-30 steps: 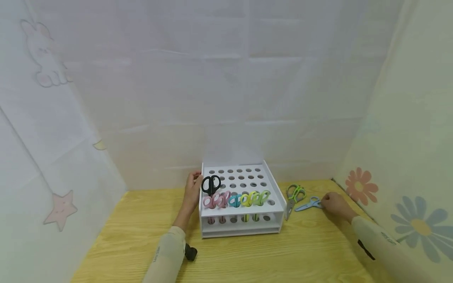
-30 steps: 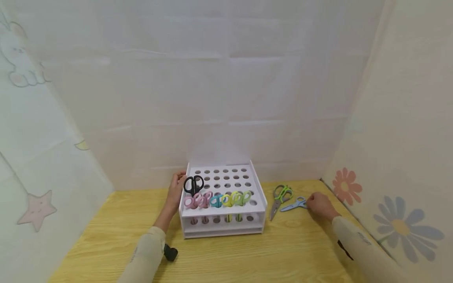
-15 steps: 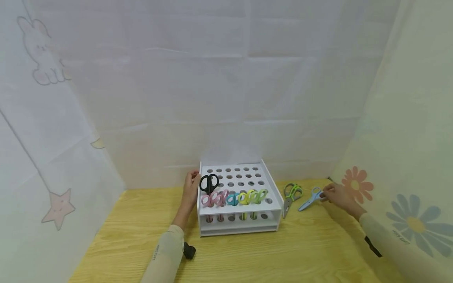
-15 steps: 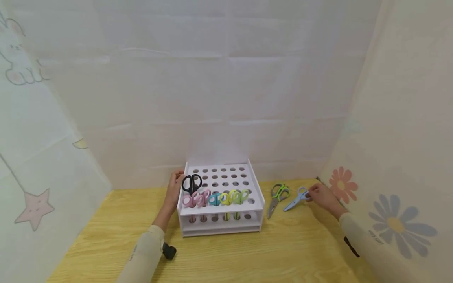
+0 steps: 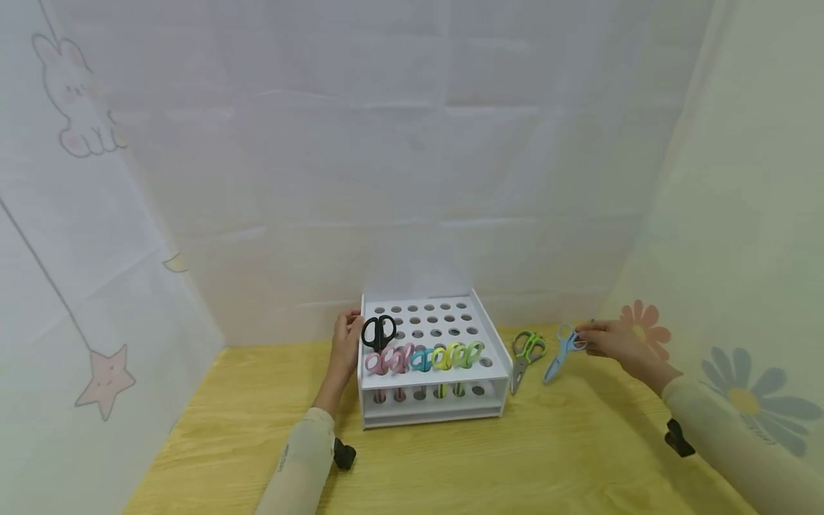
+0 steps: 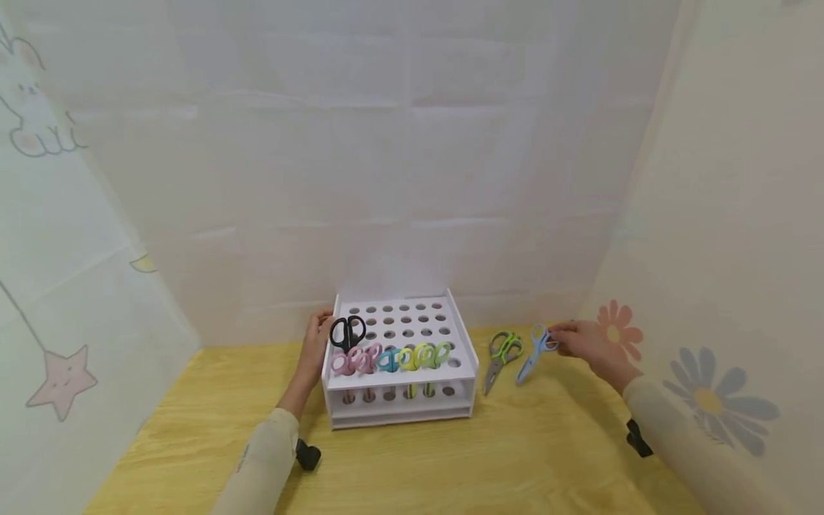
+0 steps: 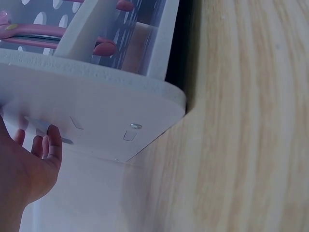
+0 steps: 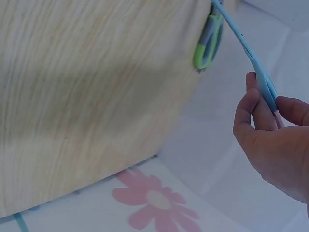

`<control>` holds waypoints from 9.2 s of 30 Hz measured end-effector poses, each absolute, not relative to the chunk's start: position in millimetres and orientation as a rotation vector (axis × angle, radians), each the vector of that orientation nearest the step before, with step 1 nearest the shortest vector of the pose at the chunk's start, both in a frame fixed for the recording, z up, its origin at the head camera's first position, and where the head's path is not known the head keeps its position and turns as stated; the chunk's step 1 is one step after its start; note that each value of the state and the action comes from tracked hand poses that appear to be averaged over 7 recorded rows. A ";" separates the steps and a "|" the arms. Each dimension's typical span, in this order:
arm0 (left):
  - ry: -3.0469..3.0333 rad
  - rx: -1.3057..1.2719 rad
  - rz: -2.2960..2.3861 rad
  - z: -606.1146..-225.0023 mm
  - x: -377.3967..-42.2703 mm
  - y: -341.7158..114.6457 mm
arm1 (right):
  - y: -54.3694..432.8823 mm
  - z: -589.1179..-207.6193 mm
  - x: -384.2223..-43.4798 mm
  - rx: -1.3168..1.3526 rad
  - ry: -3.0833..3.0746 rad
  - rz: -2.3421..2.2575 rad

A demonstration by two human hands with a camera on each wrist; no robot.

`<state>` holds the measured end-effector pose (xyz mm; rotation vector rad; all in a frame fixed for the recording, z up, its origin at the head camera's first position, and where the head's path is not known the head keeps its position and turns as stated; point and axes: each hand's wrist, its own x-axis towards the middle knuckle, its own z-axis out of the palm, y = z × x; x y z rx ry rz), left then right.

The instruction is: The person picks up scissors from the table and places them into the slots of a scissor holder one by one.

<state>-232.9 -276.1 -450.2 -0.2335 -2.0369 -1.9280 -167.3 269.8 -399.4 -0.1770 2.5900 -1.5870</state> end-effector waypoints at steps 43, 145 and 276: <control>-2.029 -0.306 -1.952 -443.9 -229.7 -277.0 | 129.3 -313.6 -134.9 -0.905 2.788 -1.575; -2.059 -0.280 -1.944 -424.6 -211.0 -278.5 | 127.0 -369.9 -159.7 -1.294 3.238 -0.952; -1.983 -0.206 -1.982 -466.7 -237.1 -271.9 | 58.1 -252.0 -114.7 -0.655 3.355 -2.140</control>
